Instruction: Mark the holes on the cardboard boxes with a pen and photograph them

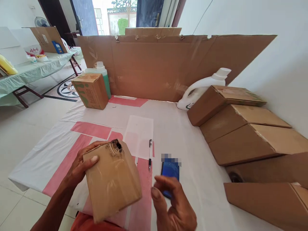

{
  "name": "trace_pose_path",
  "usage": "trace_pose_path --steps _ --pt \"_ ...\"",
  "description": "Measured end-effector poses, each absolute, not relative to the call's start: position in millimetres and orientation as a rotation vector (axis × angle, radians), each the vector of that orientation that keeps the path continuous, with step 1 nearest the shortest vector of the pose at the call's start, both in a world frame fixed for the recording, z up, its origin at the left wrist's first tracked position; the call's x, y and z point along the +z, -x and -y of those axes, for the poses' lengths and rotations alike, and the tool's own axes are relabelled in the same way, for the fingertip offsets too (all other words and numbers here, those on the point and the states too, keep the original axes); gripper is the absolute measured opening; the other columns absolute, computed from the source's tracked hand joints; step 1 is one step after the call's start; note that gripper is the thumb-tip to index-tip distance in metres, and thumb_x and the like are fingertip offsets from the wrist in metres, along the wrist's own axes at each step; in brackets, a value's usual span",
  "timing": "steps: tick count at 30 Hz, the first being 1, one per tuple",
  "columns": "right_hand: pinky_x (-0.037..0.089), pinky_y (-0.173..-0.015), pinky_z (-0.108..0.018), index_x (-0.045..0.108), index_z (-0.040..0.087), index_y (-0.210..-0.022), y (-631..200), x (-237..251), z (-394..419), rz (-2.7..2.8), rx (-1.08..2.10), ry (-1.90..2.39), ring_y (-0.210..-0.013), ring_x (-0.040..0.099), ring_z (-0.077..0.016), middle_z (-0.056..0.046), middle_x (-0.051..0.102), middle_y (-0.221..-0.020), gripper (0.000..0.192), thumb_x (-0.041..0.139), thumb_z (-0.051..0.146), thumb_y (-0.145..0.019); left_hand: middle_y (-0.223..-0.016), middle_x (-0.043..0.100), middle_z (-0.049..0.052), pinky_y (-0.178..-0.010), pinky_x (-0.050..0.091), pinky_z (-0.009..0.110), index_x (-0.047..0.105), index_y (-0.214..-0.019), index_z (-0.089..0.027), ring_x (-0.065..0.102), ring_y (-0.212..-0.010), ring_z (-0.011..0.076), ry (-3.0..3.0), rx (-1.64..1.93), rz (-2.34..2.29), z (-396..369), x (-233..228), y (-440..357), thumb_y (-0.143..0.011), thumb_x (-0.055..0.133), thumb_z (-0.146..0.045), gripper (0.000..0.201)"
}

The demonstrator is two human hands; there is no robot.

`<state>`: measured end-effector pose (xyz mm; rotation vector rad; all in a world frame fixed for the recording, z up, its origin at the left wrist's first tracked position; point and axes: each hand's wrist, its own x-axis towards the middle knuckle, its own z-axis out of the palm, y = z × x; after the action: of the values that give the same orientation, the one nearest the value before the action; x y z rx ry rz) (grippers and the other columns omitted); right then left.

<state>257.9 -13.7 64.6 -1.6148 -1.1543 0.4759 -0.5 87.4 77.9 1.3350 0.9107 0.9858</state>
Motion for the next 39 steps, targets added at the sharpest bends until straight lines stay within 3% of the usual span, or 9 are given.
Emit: trace_pose_path --steps 4,7,11,16,28,31,33,36,39 --pt "0.062 -0.086 -0.035 0.069 0.031 -0.131 -250.2 85.9 -0.4 1.211 0.807 1.463 -0.112 0.072 -0.0288 -0.008 0.071 -0.133 0.046 0.062 0.06 -0.097 -0.144 0.068 0.009 -0.116 0.046 0.044 0.07 -0.138 -0.028 0.06 -0.136 0.033 -1.65 0.923 -0.79 -70.2 94.9 -14.1 -0.094 0.068 -0.044 0.047" --pt "0.061 -0.097 -0.039 0.064 0.034 -0.141 -236.9 86.0 0.3 1.217 0.903 1.366 -0.132 0.064 -0.0303 -0.006 0.066 -0.145 0.043 0.054 0.053 -0.104 -0.144 0.068 0.007 -0.119 0.045 0.044 0.067 -0.14 -0.032 0.058 -0.14 0.0295 -1.842 0.884 -0.817 -60.5 107.7 -22.4 -0.096 0.067 -0.035 0.044" --pt "0.052 -0.114 -0.045 0.06 0.034 -0.145 -219.7 82.0 14.5 1.21 0.765 1.369 -0.138 0.059 -0.0286 -0.005 0.061 -0.151 0.039 0.049 0.04 -0.107 -0.132 0.073 0.006 -0.105 0.055 0.038 0.07 -0.132 -0.029 0.067 -0.125 0.0252 -2.122 0.997 -1.163 -46.4 126.6 -39.0 -0.094 0.072 -0.027 0.038" --pt "0.05 -0.116 -0.047 0.053 0.028 -0.15 -208.3 80.7 26.2 1.301 0.598 1.317 -0.142 0.055 -0.0283 -0.009 0.059 -0.151 0.045 0.05 0.027 -0.105 -0.108 0.078 0.005 -0.084 0.062 0.036 0.075 -0.111 -0.026 0.074 -0.098 0.0245 -2.284 1.021 -1.316 -37.3 136.8 -59.7 -0.087 0.08 -0.034 0.026" --pt "0.054 -0.109 -0.042 0.06 0.028 -0.141 -226.3 80.9 20.2 1.233 0.634 1.314 -0.129 0.063 -0.0264 -0.009 0.065 -0.138 0.038 0.052 0.032 -0.104 -0.097 0.08 0.001 -0.073 0.064 0.031 0.077 -0.11 -0.03 0.078 -0.083 0.0192 -2.435 0.971 -1.312 -38.8 133.0 -74.7 -0.091 0.073 -0.028 0.019" --pt "0.061 -0.091 -0.038 0.067 0.026 -0.132 -253.7 71.3 3.4 1.171 0.824 1.27 -0.116 0.07 -0.0271 -0.01 0.07 -0.131 0.043 0.045 0.053 -0.106 -0.096 0.079 0.0 -0.074 0.064 0.029 0.078 -0.109 -0.029 0.078 -0.083 0.0183 -2.386 0.984 -1.32 -47.9 132.3 -71.3 -0.092 0.074 -0.032 0.017" --pt "0.059 -0.076 -0.035 0.07 0.022 -0.12 -271.5 55.2 -15.9 1.087 0.86 1.467 -0.096 0.072 -0.0259 -0.01 0.075 -0.109 0.048 0.043 0.06 -0.106 -0.101 0.08 0.001 -0.077 0.064 0.029 0.078 -0.112 -0.03 0.078 -0.088 0.0187 -2.346 0.967 -1.338 -53.6 132.6 -67.5 -0.094 0.074 -0.036 0.02" --pt "0.047 -0.066 -0.033 0.067 0.018 -0.106 -284.7 22.2 -49.1 1.23 0.847 1.956 -0.073 0.067 -0.0242 -0.006 0.071 -0.078 0.032 0.056 0.048 -0.103 -0.107 0.08 0.002 -0.081 0.063 0.031 0.077 -0.116 -0.031 0.077 -0.094 0.0201 -2.339 0.909 -1.327 -60.1 134.4 -62.0 -0.097 0.07 -0.04 0.023" --pt "0.039 -0.066 -0.033 0.064 0.017 -0.099 -283.0 -6.3 -74.1 1.344 0.834 2.169 -0.077 0.068 -0.0271 -0.011 0.072 -0.082 0.008 0.061 0.025 -0.099 -0.117 0.077 0.004 -0.087 0.062 0.035 0.073 -0.125 -0.031 0.075 -0.105 0.0239 -2.352 0.82 -1.293 -63.4 136.3 -58.6 -0.096 0.07 -0.043 0.032"
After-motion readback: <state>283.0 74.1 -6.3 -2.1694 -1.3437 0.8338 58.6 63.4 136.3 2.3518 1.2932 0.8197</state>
